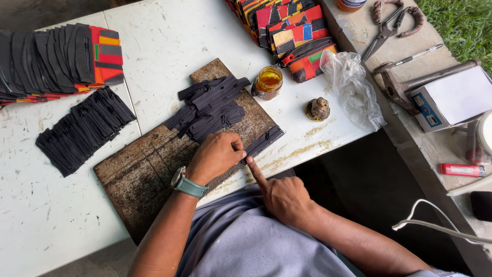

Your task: The person repeatedly applies a yellow substance from a small jar to black zipper tapes using a stone-like applicator. They pick up each zipper tape, rub the substance along its length, and place it back on the table. The process is repeated for multiple zipper tapes throughout the clip.

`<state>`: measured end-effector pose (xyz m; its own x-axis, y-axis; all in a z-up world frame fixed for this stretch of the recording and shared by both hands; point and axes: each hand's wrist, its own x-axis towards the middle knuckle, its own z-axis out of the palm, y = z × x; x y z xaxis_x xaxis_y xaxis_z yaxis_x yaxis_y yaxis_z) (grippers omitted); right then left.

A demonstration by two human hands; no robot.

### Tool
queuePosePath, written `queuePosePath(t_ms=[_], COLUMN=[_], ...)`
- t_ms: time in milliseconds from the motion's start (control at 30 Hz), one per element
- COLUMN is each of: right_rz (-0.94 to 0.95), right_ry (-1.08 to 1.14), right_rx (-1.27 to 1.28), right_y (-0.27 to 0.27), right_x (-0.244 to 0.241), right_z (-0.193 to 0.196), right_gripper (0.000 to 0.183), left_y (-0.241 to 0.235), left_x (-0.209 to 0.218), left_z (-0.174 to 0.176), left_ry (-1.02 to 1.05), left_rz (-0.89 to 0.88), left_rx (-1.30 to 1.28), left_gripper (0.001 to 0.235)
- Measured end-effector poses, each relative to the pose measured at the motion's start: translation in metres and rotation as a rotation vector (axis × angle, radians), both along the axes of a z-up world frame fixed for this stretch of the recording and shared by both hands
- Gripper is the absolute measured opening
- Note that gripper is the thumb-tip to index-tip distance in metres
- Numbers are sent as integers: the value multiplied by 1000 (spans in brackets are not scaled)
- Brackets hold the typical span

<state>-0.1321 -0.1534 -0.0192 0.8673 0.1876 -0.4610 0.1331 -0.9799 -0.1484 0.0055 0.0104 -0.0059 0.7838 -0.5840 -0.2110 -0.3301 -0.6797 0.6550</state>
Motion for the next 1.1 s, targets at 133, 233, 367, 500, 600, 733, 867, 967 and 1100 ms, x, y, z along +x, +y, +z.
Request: queuePosePath(t_ms=[133, 233, 367, 500, 600, 733, 867, 967, 1100], right_rz=[-100, 0, -66, -143, -78, -80, -88, -122, -85], right_ry=[20, -1, -784, -1021, -1023, -855, -754, -629, -825], right_rx=[-37, -32, 120, 112, 30, -63, -92, -91, 167], right_y=[-3, -9, -48, -89, -86, -78, -79, -77, -78], right_x=[-4, -2, 29, 100, 143, 163, 164, 171, 150], right_z=[0, 4, 22, 36, 43, 51, 48, 51, 69], right_gripper=[84, 82, 38, 26, 29, 27, 25, 25, 34], left_y=[3, 1, 6, 4, 3, 0, 0, -1, -1], left_x=[-2, 0, -3, -6, -8, -6, -4, -1, -3], left_z=[-2, -2, -2, 4, 10, 13, 8, 11, 10], left_ry=[3, -2, -22, -46, 47, 75, 82, 74, 113], left_rz=[4, -3, 15, 32, 61, 61, 53, 46, 68], left_rx=[-32, -51, -87, -106, -19, 29, 23, 10, 7], left_gripper=[19, 19, 19, 19, 18, 17, 18, 19, 18])
